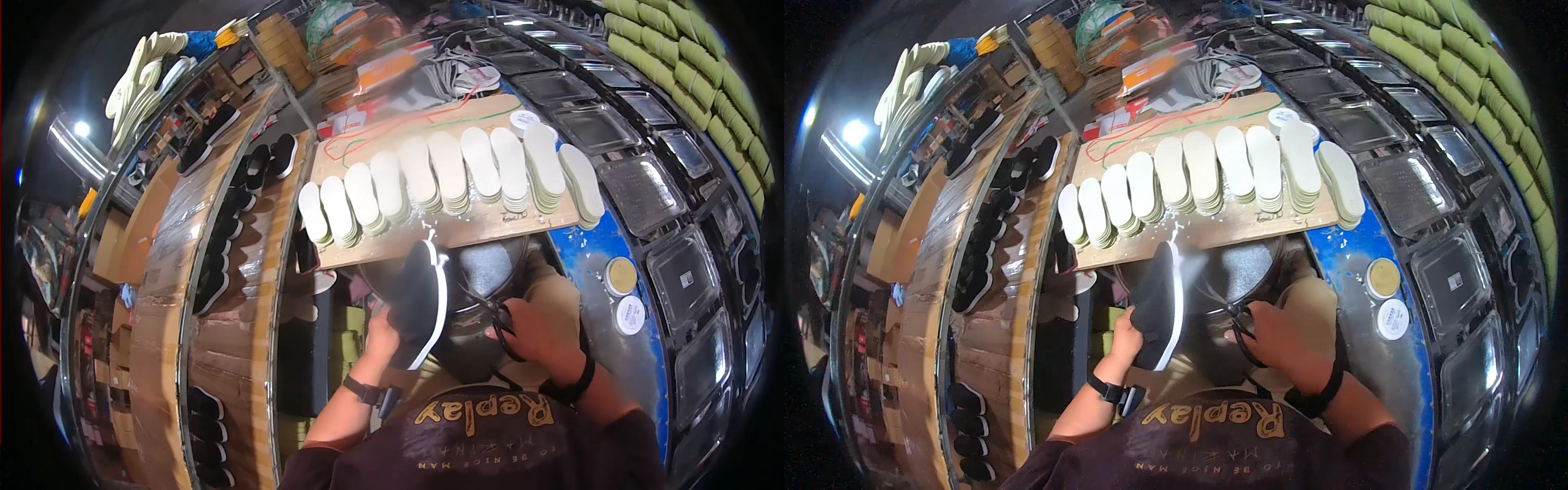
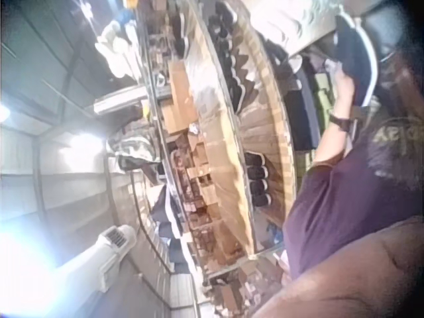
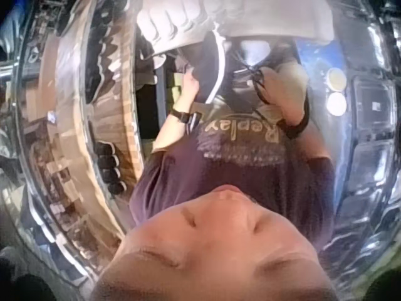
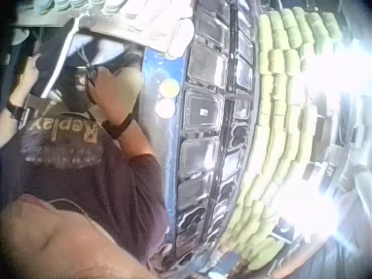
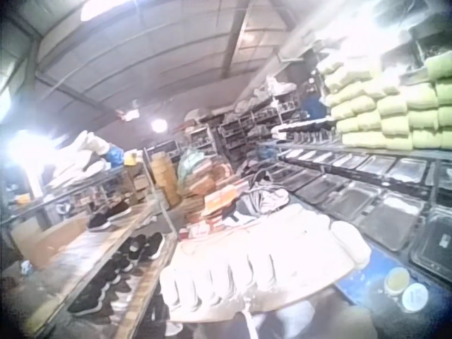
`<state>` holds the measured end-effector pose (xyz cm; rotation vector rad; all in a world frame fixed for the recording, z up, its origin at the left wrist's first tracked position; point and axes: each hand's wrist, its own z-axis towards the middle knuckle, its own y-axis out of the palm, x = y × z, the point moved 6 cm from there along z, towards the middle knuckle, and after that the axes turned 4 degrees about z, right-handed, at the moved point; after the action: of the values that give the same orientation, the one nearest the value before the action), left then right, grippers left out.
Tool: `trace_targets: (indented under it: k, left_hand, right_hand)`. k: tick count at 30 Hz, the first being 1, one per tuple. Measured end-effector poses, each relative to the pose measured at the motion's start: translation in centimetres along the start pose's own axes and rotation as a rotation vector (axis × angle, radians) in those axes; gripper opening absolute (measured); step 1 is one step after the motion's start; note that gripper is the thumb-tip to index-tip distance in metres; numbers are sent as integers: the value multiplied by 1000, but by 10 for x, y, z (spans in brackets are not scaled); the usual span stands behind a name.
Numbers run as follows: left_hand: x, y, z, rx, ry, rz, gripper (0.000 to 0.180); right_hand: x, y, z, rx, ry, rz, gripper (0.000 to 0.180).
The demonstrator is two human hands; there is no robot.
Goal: Insert insoles and perform final trimming of shoes in a manufacturing environment.
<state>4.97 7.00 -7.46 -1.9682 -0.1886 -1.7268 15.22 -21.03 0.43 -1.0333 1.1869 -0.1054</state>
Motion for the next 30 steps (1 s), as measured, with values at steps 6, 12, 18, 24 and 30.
trace_targets:
  k: [6,12,18,24,30]
  left_hand:
    - [2,-62,-19,186,468,662,28]
    - [8,-66,-34,163,496,872,28]
    - [-4,-44,-45,-102,474,787,24]
    - [-2,-49,-35,-28,309,542,21]
    - [27,-2,-7,-33,-250,-819,29]
  right_hand:
    - [-20,22,7,-222,-105,-134,52]
    - [-2,28,5,-308,-2,-236,59]
    - [-4,32,6,-267,32,-137,58]
    - [21,50,6,-214,22,-207,57]
    - [15,64,-12,-276,-14,-57,56]
